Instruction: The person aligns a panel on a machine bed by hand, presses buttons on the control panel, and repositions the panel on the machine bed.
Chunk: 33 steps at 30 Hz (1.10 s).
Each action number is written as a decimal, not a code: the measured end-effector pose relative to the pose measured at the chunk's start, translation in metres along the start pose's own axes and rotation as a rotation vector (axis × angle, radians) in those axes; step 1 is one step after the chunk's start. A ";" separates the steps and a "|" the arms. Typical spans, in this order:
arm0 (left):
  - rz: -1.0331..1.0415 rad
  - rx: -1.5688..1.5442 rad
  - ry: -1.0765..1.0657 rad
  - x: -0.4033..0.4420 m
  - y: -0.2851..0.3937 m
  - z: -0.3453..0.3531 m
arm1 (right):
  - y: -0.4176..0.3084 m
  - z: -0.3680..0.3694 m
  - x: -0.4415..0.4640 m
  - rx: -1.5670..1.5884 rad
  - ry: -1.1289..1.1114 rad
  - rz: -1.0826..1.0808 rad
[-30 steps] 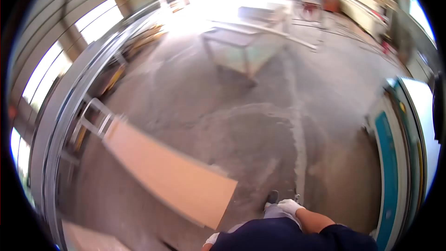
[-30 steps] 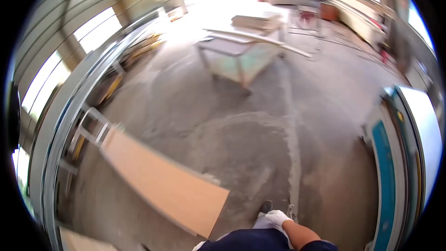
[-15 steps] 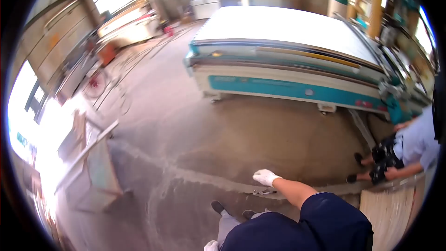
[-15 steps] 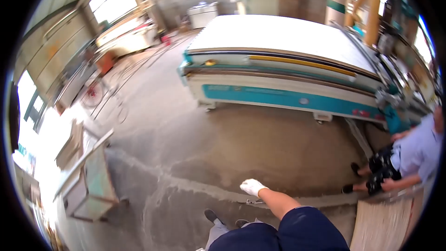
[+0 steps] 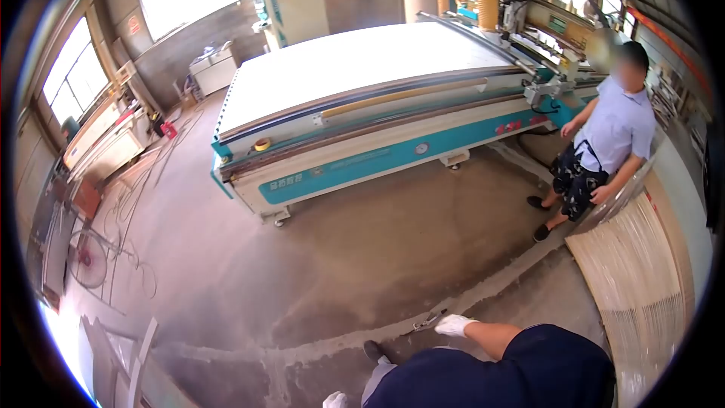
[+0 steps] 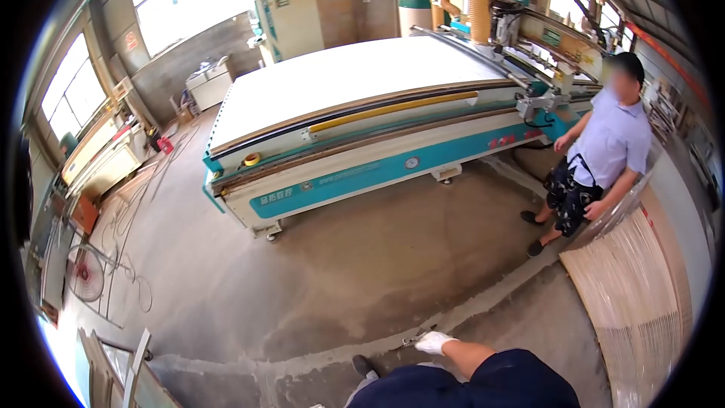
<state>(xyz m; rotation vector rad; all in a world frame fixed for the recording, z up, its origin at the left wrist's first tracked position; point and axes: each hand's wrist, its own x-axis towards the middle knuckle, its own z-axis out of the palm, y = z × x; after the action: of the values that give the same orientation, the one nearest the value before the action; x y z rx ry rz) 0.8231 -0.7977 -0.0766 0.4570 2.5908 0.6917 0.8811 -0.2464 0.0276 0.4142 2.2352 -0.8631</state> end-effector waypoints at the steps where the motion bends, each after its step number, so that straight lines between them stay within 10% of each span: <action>1: 0.144 0.100 -0.065 0.015 -0.028 -0.003 | -0.027 -0.002 0.008 0.084 0.076 -0.062; 8: -0.230 -0.288 -0.182 0.110 0.149 -0.164 | -0.144 -0.022 -0.025 0.419 0.251 -0.173; 11: 0.419 -0.184 -0.136 0.143 0.193 -0.160 | -0.114 0.000 -0.046 0.384 0.279 -0.152; 12: 0.065 -0.415 -0.178 0.130 0.266 -0.183 | -0.091 0.014 -0.051 0.371 0.284 -0.119; 19: 0.390 -0.404 -0.520 0.039 0.496 -0.227 | 0.112 0.115 -0.131 0.465 0.210 0.500; 21: 0.765 -0.392 -0.564 0.016 0.526 -0.232 | 0.148 0.136 -0.164 0.482 0.317 0.620; 25: 1.533 -0.664 -0.655 -0.023 0.607 -0.269 | 0.183 0.160 -0.208 0.466 0.422 0.670; 27: 1.344 -0.725 -1.229 -0.040 0.619 -0.261 | 0.207 0.195 -0.193 0.677 0.536 0.608; 33: 1.926 -1.129 -1.165 -0.122 0.673 -0.272 | 0.173 0.233 -0.159 0.928 0.561 0.383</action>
<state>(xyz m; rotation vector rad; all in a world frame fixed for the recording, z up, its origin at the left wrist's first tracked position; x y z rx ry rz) 0.9358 -0.4019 0.5332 1.9266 -0.0826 1.4245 1.1965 -0.2871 -0.0659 1.6136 1.9469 -1.6784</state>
